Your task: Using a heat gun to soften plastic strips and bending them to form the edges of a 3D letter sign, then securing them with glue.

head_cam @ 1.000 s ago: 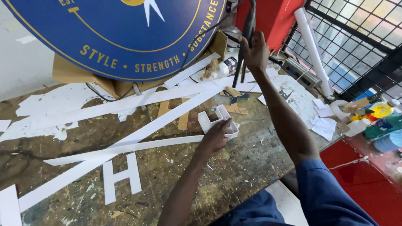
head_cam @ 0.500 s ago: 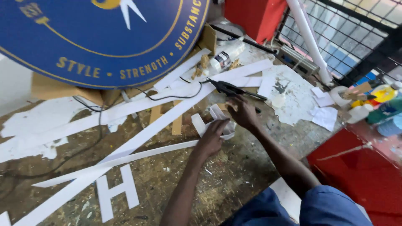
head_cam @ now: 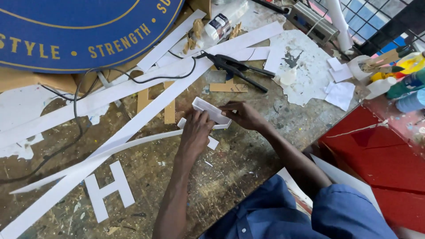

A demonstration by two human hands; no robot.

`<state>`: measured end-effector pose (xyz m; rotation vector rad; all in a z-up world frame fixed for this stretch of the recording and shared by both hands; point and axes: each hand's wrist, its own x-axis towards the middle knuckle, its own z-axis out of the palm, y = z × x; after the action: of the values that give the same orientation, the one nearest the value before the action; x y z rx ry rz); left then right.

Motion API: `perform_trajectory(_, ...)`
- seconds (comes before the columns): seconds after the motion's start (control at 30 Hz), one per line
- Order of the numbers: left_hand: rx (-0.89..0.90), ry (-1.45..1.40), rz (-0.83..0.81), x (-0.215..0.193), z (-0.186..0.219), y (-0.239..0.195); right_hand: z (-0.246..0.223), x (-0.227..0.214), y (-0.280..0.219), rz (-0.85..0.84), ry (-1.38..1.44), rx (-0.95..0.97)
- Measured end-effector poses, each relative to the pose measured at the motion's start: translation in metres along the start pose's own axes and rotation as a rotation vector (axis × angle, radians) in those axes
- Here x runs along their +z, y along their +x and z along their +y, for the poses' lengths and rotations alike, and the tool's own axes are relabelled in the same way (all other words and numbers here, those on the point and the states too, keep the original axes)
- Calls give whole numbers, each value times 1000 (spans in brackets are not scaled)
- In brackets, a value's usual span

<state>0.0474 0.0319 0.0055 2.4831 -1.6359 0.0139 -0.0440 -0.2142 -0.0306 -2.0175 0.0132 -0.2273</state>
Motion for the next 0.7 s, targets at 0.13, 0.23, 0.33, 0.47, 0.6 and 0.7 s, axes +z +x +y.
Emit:
perform_trajectory(0.13, 1, 57, -2, 8, 3, -9, -1, -2, 7, -89, 2, -74)
perform_trajectory(0.23, 41, 47, 29, 26, 4, -9, 5, -2, 11, -102, -5, -111)
perform_trajectory(0.33, 49, 11, 68, 36, 6, -9, 9, -3, 11, -100, -3, -116)
perform_trajectory(0.47, 14, -29, 113, 48, 2, -7, 15, 1, 10, -82, 21, -107)
perform_trajectory(0.6, 17, -25, 130, 58, -5, 0, 24, 3, 9, -91, 35, -111)
perform_trajectory(0.7, 83, -31, 116, 58, -12, 1, 28, 4, 8, -83, 43, -103)
